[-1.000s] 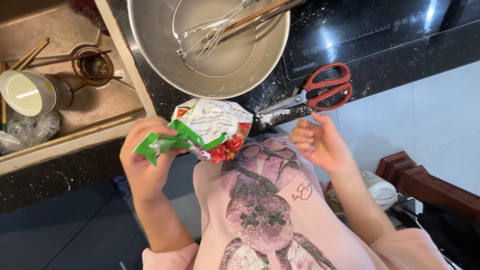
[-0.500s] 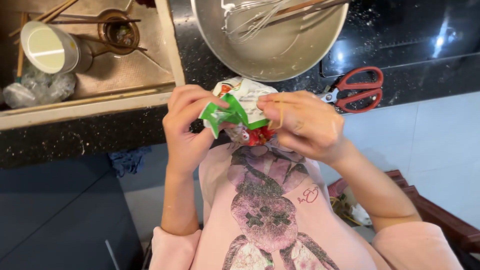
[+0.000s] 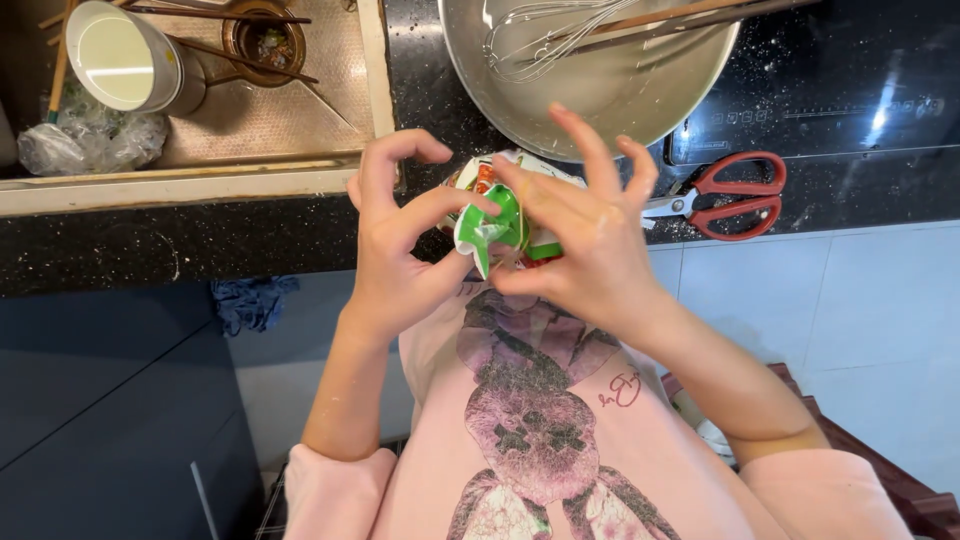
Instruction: Cleaning a kitchen stovetop and countertops, and washing a whisk.
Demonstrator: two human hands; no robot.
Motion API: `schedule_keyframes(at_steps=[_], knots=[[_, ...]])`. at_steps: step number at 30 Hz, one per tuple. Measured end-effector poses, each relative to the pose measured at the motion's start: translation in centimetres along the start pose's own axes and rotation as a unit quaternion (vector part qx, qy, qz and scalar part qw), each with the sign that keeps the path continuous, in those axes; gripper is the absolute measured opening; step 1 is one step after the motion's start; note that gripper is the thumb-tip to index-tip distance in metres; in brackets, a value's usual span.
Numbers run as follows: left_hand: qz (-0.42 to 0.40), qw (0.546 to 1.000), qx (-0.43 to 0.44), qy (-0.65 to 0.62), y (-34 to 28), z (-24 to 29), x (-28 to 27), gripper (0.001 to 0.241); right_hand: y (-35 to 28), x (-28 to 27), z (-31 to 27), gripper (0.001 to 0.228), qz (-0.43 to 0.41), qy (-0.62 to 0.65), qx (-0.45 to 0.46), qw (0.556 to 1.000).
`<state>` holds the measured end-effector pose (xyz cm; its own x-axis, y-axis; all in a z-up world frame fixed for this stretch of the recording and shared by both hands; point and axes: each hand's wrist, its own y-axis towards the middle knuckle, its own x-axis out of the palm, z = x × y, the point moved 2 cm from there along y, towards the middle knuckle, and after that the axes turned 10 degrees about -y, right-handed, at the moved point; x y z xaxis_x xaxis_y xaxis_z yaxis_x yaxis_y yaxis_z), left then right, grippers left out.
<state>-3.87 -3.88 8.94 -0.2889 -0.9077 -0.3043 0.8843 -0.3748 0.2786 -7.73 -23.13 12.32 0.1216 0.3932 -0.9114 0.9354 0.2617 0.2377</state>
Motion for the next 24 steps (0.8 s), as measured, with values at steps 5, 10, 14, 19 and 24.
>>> schedule_keyframes(at_steps=[5,10,14,19,24], knots=[[-0.029,0.998,0.049,0.039,0.9,1.3,-0.7,0.037,-0.1,0.9,-0.2,0.087,-0.046,0.039,0.007,0.998],[-0.049,0.987,0.103,0.115,0.3,2.3,-0.9,0.055,-0.2,1.8,-0.1,0.077,-0.044,0.077,-0.004,0.996],[-0.061,0.827,0.398,0.392,-1.6,3.8,0.0,0.034,-0.6,2.7,0.2,0.076,-0.025,0.054,-0.006,0.998],[-0.08,0.739,0.395,0.54,-0.7,4.0,0.5,0.029,-0.2,2.7,0.1,0.075,-0.005,0.052,-0.011,0.999],[-0.117,0.663,0.415,0.612,1.4,6.2,0.4,0.043,-0.9,3.5,0.2,0.042,-0.033,-0.089,-0.051,0.994]])
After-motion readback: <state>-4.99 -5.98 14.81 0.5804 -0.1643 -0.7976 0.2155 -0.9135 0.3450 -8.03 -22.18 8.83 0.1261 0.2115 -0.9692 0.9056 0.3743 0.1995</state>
